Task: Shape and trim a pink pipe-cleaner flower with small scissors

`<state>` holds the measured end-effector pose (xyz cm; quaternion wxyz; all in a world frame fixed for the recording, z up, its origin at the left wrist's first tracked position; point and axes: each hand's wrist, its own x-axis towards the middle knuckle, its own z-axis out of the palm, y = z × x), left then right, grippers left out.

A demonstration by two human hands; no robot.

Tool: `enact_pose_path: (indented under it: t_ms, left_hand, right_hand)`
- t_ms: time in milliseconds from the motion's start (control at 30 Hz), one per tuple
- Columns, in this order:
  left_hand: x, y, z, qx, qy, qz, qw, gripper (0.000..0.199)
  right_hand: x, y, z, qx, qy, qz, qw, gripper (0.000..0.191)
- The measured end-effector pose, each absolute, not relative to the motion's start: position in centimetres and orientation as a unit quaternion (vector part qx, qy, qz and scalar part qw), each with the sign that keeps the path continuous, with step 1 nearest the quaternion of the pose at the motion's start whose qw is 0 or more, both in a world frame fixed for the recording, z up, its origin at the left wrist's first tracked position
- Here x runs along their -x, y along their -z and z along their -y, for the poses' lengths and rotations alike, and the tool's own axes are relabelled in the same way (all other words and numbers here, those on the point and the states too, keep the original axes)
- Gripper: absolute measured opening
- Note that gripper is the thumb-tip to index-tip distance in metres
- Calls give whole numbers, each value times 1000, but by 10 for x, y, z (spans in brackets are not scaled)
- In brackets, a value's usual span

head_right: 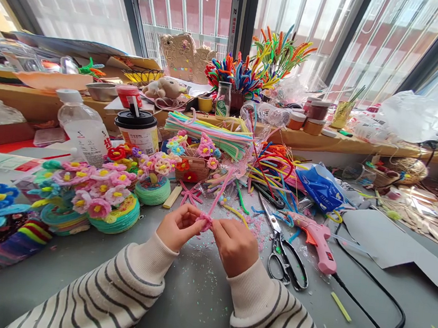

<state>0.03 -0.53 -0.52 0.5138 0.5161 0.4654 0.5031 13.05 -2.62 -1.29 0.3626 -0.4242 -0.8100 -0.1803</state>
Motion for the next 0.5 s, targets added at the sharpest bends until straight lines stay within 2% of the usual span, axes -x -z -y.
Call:
enact_pose_path:
  t_ms: [333, 500]
  left_hand:
    - [0, 7, 5, -531, -495, -466, 506, 12]
    - [0, 10, 4, -515, -506, -459, 519, 18]
  right_hand:
    - [-130, 15, 25, 422, 176, 806, 377, 15]
    - [-131, 17, 24, 453, 48, 774, 439, 14]
